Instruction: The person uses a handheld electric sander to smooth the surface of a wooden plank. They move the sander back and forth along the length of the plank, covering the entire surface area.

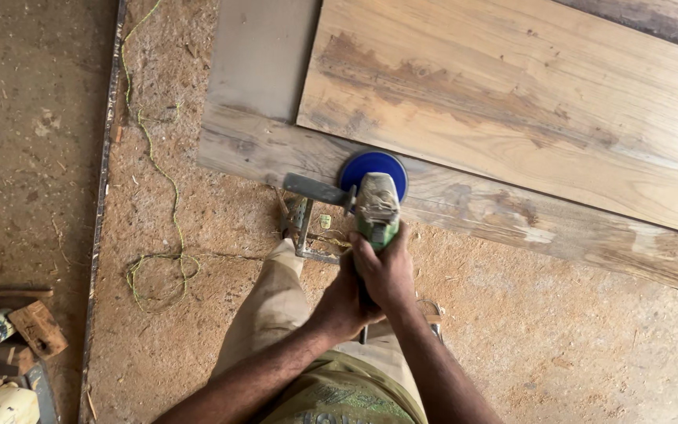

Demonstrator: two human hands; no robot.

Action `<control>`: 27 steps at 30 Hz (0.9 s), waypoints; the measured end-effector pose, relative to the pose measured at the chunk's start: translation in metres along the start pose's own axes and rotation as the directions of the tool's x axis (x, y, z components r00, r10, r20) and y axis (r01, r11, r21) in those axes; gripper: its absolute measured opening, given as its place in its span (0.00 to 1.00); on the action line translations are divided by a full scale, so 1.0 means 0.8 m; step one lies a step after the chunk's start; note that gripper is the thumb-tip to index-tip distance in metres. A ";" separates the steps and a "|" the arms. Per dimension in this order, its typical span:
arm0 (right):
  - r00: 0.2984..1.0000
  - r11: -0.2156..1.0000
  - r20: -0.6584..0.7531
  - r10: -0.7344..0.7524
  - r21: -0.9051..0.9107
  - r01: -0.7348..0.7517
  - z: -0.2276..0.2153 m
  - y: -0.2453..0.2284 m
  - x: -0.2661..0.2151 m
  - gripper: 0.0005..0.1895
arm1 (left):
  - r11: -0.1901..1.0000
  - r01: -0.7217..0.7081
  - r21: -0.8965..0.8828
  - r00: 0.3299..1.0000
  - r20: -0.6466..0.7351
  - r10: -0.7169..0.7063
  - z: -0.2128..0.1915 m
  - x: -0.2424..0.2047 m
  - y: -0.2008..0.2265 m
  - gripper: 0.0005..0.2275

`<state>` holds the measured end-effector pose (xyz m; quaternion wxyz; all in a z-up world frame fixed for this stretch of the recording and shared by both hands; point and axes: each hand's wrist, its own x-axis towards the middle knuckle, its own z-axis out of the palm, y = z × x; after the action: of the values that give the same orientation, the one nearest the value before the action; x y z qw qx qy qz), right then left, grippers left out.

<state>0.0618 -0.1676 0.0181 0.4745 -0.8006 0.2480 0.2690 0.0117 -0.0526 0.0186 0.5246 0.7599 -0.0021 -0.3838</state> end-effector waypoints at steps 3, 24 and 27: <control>0.999 0.999 -0.024 0.026 0.044 -0.025 -0.018 0.013 0.000 0.41 | 0.996 -0.093 0.007 0.995 -0.036 0.093 0.016 0.007 0.010 0.48; 0.949 0.993 -0.316 0.008 0.114 0.029 -0.094 0.135 -0.008 0.37 | 0.249 -0.529 0.811 0.841 0.541 0.025 0.087 0.058 0.047 0.08; 0.943 0.988 -0.307 0.131 0.123 -0.097 -0.082 0.130 -0.009 0.39 | 0.181 -0.572 0.800 0.820 0.562 0.110 0.083 0.047 0.037 0.05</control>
<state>0.0015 -0.2697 -0.0151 0.4546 -0.7909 0.3804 0.1519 0.0114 -0.1339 0.0098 0.0237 0.8039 -0.5066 -0.3106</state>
